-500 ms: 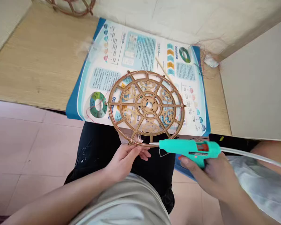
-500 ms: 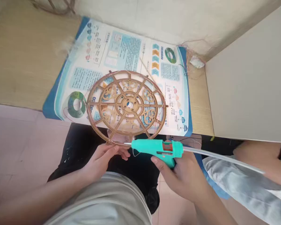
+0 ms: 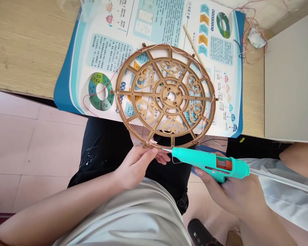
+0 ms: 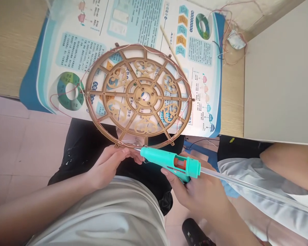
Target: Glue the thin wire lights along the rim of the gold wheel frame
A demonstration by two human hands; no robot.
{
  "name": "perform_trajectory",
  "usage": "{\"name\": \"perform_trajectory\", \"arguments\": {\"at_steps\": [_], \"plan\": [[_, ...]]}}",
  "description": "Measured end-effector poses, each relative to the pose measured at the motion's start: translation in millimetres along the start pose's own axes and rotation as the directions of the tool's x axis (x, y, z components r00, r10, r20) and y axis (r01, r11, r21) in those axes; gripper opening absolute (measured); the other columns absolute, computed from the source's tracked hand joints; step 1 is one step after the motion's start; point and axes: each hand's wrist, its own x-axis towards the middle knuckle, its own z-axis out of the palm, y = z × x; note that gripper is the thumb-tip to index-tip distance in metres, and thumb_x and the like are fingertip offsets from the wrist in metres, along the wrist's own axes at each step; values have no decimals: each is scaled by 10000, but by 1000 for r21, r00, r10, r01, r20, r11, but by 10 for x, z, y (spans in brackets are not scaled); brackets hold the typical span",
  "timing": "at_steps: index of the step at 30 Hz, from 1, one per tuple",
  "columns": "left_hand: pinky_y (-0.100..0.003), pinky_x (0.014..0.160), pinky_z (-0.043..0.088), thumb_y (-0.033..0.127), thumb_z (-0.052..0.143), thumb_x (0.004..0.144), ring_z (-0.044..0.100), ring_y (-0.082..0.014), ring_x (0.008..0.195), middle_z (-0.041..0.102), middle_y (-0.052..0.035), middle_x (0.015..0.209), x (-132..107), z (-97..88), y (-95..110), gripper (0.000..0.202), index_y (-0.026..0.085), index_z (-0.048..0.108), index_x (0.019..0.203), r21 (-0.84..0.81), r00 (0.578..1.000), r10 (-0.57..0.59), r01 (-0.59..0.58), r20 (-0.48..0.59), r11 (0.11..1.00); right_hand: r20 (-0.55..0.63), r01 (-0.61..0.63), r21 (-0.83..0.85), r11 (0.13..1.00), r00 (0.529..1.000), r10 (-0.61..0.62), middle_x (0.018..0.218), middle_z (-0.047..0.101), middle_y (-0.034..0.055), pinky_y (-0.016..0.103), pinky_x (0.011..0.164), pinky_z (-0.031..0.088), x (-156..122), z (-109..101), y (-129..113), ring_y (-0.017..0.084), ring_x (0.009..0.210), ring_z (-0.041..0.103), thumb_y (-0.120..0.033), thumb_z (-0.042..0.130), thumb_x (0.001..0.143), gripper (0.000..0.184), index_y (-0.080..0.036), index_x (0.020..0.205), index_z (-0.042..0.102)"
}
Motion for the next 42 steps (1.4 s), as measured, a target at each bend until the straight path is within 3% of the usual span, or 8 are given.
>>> {"name": "perform_trajectory", "arguments": {"at_steps": [7, 13, 18, 25, 34, 42], "plan": [[-263, 828, 628, 405, 592, 1031, 743, -159, 839, 816, -92, 918, 6, -2, -24, 368, 122, 813, 951, -8, 1000, -6, 6, -5, 1000, -17, 13, 2, 1000, 1000, -13, 611, 709, 5, 312, 515, 527, 32, 13, -20, 175, 459, 642, -392, 462, 1105, 435, -232, 737, 629], [-256, 814, 629, 391, 597, 1030, 747, -158, 830, 821, -97, 918, 11, -4, -27, 362, 120, 819, 938, -1, 1000, -4, 4, -2, 1000, -32, 27, -72, 997, 999, -29, 565, 655, 0, 304, 396, 356, -3, 36, -1, 154, 409, 564, -426, 488, 1103, 352, -204, 857, 604], [-241, 804, 632, 396, 606, 1025, 751, -150, 818, 826, -86, 912, 14, 1, -25, 355, 131, 822, 929, 6, 1000, 3, -3, 6, 1000, 7, 8, -45, 999, 1000, -7, 624, 655, 5, 298, 411, 332, -30, 4, -27, 141, 446, 555, -432, 470, 1112, 332, -210, 889, 574], [-234, 805, 635, 362, 584, 1024, 756, -147, 817, 827, -83, 909, 16, 9, -19, 345, 128, 812, 912, 13, 1000, -2, 2, 0, 1000, 39, -38, -65, 997, 998, 40, 539, 497, -23, 304, 417, 303, -26, -17, -74, 158, 426, 465, -379, 532, 1070, 291, -226, 828, 584], [-267, 798, 639, 346, 539, 1022, 755, -168, 808, 821, -96, 893, 19, 3, -5, 367, 118, 793, 887, 45, 1000, -8, 8, -1, 999, 66, -30, -87, 996, 997, 36, 532, 560, 17, 326, 424, 321, 10, -50, -159, 194, 445, 518, -322, 541, 1051, 276, -221, 823, 659], [-291, 815, 642, 349, 542, 1007, 762, -186, 821, 824, -103, 902, 26, -3, 25, 362, 122, 777, 851, 70, 1000, -23, 21, 17, 997, 94, -66, -102, 993, 993, 75, 774, 736, 87, 329, 468, 369, -37, -57, -205, 240, 702, 724, -323, 596, 1031, 209, -222, 877, 693]]}}
